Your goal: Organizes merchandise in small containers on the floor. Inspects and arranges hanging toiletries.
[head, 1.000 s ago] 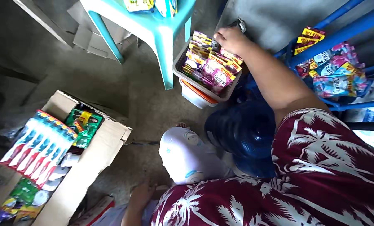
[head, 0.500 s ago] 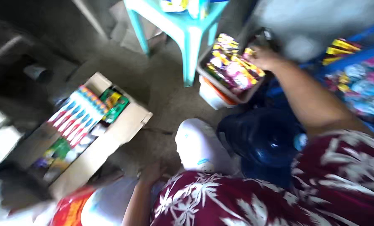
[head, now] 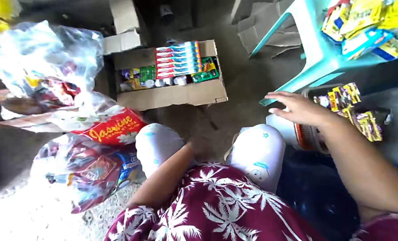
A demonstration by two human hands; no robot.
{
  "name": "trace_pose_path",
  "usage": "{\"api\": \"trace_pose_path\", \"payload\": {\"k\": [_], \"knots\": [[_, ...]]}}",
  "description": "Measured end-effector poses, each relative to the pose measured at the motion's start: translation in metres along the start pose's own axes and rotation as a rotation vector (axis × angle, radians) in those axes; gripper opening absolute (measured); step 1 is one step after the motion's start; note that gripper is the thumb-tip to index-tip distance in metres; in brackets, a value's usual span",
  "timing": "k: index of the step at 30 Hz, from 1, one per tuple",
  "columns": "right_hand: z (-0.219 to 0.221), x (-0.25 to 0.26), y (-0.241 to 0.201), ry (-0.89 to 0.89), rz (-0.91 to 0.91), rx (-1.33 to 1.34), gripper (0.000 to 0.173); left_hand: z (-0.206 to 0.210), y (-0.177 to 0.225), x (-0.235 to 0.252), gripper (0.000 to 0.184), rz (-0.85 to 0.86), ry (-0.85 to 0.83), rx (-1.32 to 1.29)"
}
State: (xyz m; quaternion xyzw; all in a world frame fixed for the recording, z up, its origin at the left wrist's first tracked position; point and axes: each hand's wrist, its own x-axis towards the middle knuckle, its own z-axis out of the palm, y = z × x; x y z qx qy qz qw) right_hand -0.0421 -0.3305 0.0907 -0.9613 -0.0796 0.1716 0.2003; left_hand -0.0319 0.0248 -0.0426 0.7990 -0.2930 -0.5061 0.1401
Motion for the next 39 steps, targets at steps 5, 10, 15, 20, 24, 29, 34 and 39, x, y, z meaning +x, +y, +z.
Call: {"api": "trace_pose_path", "payload": {"k": [5, 10, 15, 20, 24, 29, 34, 39], "knots": [[0.031, 0.075, -0.057, -0.251, -0.047, 0.111, 0.047, -0.021, 0.011, -0.026, 0.045, 0.05, -0.106, 0.077], [0.053, 0.151, -0.111, -0.239, 0.131, 0.383, 0.045, -0.06, 0.01, -0.038, 0.043, 0.166, 0.163, 0.11], [0.103, 0.231, -0.128, 0.027, 0.354, 1.105, 0.042, -0.067, -0.021, -0.023, 0.041, -0.017, 0.207, 0.1], [0.135, 0.3, -0.139, 0.311, 0.744, 1.688, 0.042, -0.073, -0.015, -0.026, 0.044, 0.016, 0.014, 0.053], [0.146, 0.333, -0.148, 0.43, 0.796, 1.874, 0.042, -0.075, -0.021, -0.016, 0.053, 0.098, 0.074, 0.074], [0.154, 0.353, -0.14, 0.511, 0.829, 1.956, 0.029, -0.077, -0.018, -0.013, 0.055, -0.01, -0.009, 0.094], [0.142, 0.355, -0.154, 0.562, 0.863, 1.855, 0.036, -0.074, -0.014, -0.007, 0.053, 0.077, -0.019, 0.092], [0.137, 0.348, -0.16, 0.563, 0.848, 1.706, 0.043, -0.075, -0.015, -0.005, 0.053, 0.047, -0.024, 0.114]]}}
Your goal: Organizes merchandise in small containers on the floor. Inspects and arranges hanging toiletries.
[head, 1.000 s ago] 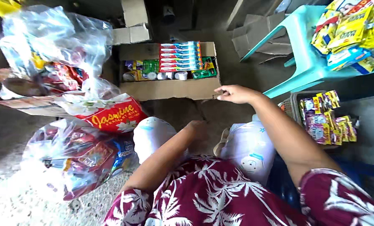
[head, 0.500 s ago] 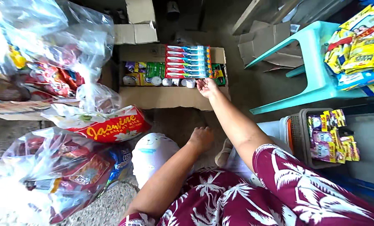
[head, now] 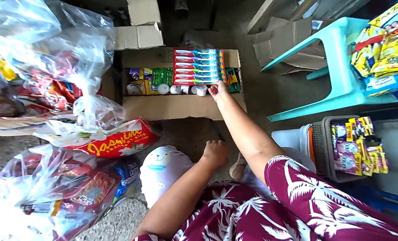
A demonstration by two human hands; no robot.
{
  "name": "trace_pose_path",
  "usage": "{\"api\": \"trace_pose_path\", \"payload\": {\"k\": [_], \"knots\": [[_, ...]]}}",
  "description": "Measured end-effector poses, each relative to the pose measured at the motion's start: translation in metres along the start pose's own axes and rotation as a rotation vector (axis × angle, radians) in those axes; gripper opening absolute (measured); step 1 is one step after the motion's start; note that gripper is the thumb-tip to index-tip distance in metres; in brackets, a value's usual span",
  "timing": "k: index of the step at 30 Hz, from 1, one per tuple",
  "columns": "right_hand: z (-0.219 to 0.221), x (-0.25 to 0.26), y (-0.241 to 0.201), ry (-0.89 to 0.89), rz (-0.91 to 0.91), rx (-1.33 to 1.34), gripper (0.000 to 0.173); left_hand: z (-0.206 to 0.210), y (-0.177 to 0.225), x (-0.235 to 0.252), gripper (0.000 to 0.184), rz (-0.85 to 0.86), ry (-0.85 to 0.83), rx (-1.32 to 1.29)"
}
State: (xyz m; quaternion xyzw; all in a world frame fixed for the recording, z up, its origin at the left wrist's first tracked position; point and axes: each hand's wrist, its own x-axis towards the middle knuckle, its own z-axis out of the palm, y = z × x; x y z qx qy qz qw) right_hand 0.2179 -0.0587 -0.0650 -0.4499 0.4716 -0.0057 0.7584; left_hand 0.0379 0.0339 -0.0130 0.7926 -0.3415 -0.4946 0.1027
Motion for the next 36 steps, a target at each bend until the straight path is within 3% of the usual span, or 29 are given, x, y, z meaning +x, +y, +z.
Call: {"api": "trace_pose_path", "payload": {"k": [6, 12, 16, 18, 21, 23, 25, 28, 30, 32, 34, 36], "knots": [[-0.019, 0.0, -0.02, -0.107, -0.407, 0.106, 0.039, 0.001, 0.001, 0.007, 0.052, 0.013, 0.014, -0.01], [-0.095, -0.035, -0.094, -0.281, -0.795, -0.084, 0.043, -0.001, 0.007, 0.006, 0.052, 0.021, -0.007, 0.044], [-0.159, -0.061, -0.136, -0.32, -1.048, -0.15, 0.018, -0.002, 0.01, 0.004, 0.05, 0.014, -0.005, 0.07], [-0.185, -0.075, -0.151, -0.331, -1.133, -0.165, 0.014, -0.004, 0.011, 0.002, 0.047, 0.024, 0.021, 0.076], [-0.22, -0.086, -0.161, -0.281, -1.227, -0.311, 0.014, -0.012, 0.011, -0.008, 0.04, 0.013, 0.217, -0.024], [-0.238, -0.089, -0.16, -0.298, -1.298, -0.409, 0.014, -0.014, 0.008, -0.012, 0.031, 0.016, 0.533, -0.165], [-0.25, -0.091, -0.155, -0.409, -1.311, -0.452, 0.016, -0.019, 0.001, -0.013, 0.028, 0.097, 0.889, -0.309], [-0.256, -0.093, -0.144, -0.558, -1.249, -0.48, 0.02, -0.03, -0.016, -0.012, 0.055, 0.388, 1.206, -0.618], [-0.254, -0.095, -0.138, -0.651, -1.172, -0.483, 0.023, -0.034, -0.024, -0.008, 0.057, 0.539, 1.153, -0.96], [-0.251, -0.098, -0.135, -0.74, -1.076, -0.455, 0.023, -0.037, -0.027, -0.004, 0.061, 0.54, 1.005, -1.291], [-0.251, -0.098, -0.134, -0.801, -0.994, -0.397, 0.019, -0.034, -0.023, -0.001, 0.076, 0.482, 0.891, -1.419], [-0.256, -0.095, -0.13, -0.832, -0.9, -0.348, 0.008, -0.015, -0.01, 0.002, 0.078, 0.51, 0.816, -1.413]]}}
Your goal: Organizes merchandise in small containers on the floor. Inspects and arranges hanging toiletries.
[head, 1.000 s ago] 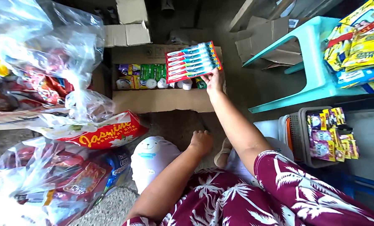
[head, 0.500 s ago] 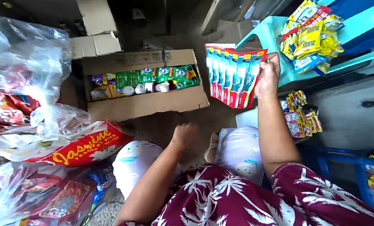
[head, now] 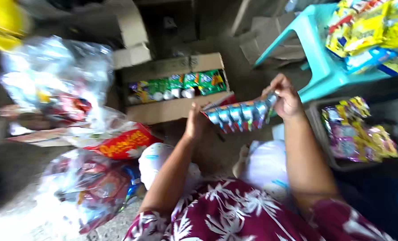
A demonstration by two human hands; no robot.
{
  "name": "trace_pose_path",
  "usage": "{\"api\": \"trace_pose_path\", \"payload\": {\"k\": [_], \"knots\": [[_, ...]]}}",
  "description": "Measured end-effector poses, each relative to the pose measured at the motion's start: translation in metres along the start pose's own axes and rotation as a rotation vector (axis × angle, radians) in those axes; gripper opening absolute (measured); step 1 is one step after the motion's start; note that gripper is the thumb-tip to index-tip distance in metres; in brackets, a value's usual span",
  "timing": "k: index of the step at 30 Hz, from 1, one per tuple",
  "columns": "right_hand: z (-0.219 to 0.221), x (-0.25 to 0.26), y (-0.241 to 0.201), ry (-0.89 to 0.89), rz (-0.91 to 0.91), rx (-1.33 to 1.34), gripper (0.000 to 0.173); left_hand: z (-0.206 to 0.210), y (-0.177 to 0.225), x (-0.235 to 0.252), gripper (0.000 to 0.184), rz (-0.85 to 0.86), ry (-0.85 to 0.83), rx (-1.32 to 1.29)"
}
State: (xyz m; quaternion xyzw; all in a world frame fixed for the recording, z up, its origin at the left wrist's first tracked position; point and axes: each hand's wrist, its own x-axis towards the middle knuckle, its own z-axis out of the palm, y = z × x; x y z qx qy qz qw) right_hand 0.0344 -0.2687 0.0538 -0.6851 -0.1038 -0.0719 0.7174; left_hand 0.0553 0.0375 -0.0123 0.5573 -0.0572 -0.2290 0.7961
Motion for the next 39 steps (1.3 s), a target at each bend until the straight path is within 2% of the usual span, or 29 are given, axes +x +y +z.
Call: {"api": "trace_pose_path", "payload": {"k": [1, 3, 4, 9, 12, 14, 15, 16, 17, 18, 20, 21, 24, 25, 28, 32, 35, 39], "knots": [[0.001, 0.001, 0.004, 0.0, 0.035, 0.046, 0.009, 0.003, -0.011, -0.006, 0.073, 0.018, -0.054, -0.026], [0.009, 0.003, 0.012, 0.022, 0.108, 0.133, 0.011, 0.009, -0.025, -0.015, 0.047, -0.01, -0.175, -0.161], [0.012, 0.005, 0.015, 0.049, 0.133, 0.171, 0.011, 0.012, -0.025, -0.019, 0.043, -0.038, -0.231, -0.224], [0.023, 0.009, 0.017, 0.112, 0.136, 0.378, 0.02, 0.03, -0.005, -0.046, 0.047, -0.07, -0.473, -0.256], [0.028, 0.009, 0.023, 0.152, 0.116, 0.499, 0.017, 0.048, 0.012, -0.059, 0.038, -0.139, -0.58, -0.271], [0.033, 0.01, 0.024, 0.186, 0.119, 0.563, 0.025, 0.084, 0.049, -0.085, 0.026, -0.153, -0.471, -0.149], [0.036, 0.009, 0.019, 0.206, 0.13, 0.575, 0.029, 0.103, 0.066, -0.097, 0.034, -0.137, -0.389, -0.047], [0.038, 0.007, 0.015, 0.225, 0.142, 0.582, 0.033, 0.109, 0.068, -0.098, 0.039, -0.104, -0.375, -0.006], [0.037, 0.005, 0.01, 0.24, 0.145, 0.596, 0.035, 0.098, 0.055, -0.086, 0.039, -0.052, -0.473, -0.02], [0.035, 0.002, 0.007, 0.248, 0.131, 0.615, 0.038, 0.08, 0.037, -0.064, 0.051, -0.032, -0.579, -0.043], [0.026, 0.0, 0.013, 0.246, 0.064, 0.707, 0.038, 0.066, 0.022, -0.048, 0.065, -0.056, -0.497, 0.046], [0.019, 0.001, 0.022, 0.238, 0.035, 0.761, 0.036, 0.06, 0.021, -0.049, 0.062, -0.058, -0.448, 0.081], [0.001, 0.0, 0.032, 0.236, -0.013, 0.857, 0.034, 0.053, 0.036, -0.059, 0.023, 0.028, -0.356, 0.174], [0.001, -0.003, 0.026, 0.286, -0.004, 0.831, 0.038, 0.055, 0.043, -0.063, 0.017, 0.059, -0.325, 0.21], [0.004, -0.007, 0.009, 0.463, 0.09, 0.73, 0.044, 0.065, 0.066, -0.072, 0.016, 0.197, -0.167, 0.315], [0.005, -0.008, 0.004, 0.635, 0.113, 0.712, 0.036, 0.072, 0.099, -0.073, 0.028, 0.434, 0.198, 0.474], [0.005, -0.007, 0.008, 0.666, 0.182, 0.665, 0.03, 0.066, 0.124, -0.07, 0.031, 0.605, 0.353, 0.674], [0.011, -0.009, -0.002, 0.633, 0.239, 0.648, 0.038, 0.081, 0.162, -0.073, 0.027, 0.65, 0.433, 1.076]]}}
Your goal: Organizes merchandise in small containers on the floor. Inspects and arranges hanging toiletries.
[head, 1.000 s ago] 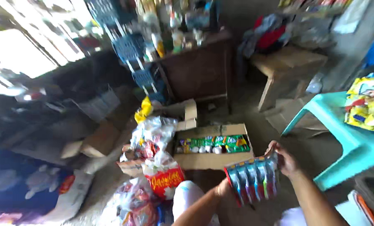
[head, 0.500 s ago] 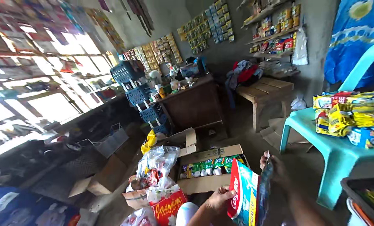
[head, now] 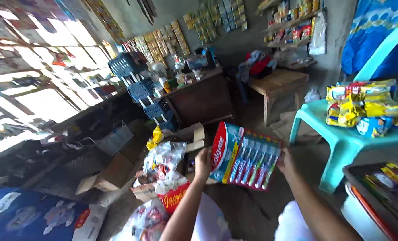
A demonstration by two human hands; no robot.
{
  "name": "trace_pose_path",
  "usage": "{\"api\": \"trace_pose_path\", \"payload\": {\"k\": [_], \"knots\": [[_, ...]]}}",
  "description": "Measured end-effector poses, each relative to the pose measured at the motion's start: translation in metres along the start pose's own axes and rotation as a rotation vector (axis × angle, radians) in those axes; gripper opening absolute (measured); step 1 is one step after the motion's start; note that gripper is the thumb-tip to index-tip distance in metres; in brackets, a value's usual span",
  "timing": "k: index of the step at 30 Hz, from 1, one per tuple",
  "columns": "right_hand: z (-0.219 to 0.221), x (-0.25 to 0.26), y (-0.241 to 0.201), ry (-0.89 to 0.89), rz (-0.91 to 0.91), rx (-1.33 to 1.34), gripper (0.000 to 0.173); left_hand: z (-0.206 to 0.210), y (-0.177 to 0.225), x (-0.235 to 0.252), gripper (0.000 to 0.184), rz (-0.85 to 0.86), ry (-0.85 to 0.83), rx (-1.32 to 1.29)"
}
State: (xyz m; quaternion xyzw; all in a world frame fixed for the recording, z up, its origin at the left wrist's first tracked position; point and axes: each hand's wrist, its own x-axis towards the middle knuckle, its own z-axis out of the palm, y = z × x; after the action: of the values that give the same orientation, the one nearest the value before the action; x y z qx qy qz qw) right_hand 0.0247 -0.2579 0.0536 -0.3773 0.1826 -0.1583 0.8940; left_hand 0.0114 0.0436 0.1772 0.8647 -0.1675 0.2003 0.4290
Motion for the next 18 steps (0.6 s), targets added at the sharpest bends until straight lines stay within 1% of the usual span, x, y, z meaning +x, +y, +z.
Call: {"api": "trace_pose_path", "payload": {"k": [2, 3, 5, 7, 8, 10, 12, 15, 18], "knots": [[-0.003, -0.001, 0.001, 0.036, 0.022, 0.027, 0.037, -0.005, 0.009, 0.007, 0.027, -0.023, -0.026, 0.059], [-0.006, 0.001, 0.003, 0.07, 0.032, 0.059, 0.035, -0.007, 0.01, 0.012, 0.028, -0.007, -0.026, 0.064], [-0.012, 0.003, 0.004, 0.107, 0.028, 0.108, 0.031, -0.006, 0.01, 0.022, 0.027, 0.081, 0.031, -0.007], [-0.015, 0.005, 0.002, 0.117, 0.0, 0.13, 0.03, -0.006, 0.015, 0.032, 0.029, 0.079, 0.03, -0.228], [-0.017, 0.007, 0.002, 0.105, -0.009, 0.141, 0.03, -0.005, 0.017, 0.037, 0.028, 0.058, 0.0, -0.374], [-0.016, 0.01, 0.001, 0.097, -0.022, 0.155, 0.03, -0.006, 0.026, 0.045, 0.028, -0.042, -0.068, -0.649], [-0.015, 0.013, 0.002, 0.103, -0.027, 0.166, 0.029, -0.007, 0.029, 0.052, 0.034, -0.095, -0.13, -0.81], [-0.017, 0.016, 0.003, 0.104, 0.031, 0.18, 0.028, -0.012, 0.03, 0.06, 0.033, -0.061, -0.237, -0.863], [-0.02, 0.023, 0.005, 0.115, 0.155, 0.096, 0.023, -0.022, 0.042, 0.07, 0.028, -0.03, -0.327, -0.814]]}}
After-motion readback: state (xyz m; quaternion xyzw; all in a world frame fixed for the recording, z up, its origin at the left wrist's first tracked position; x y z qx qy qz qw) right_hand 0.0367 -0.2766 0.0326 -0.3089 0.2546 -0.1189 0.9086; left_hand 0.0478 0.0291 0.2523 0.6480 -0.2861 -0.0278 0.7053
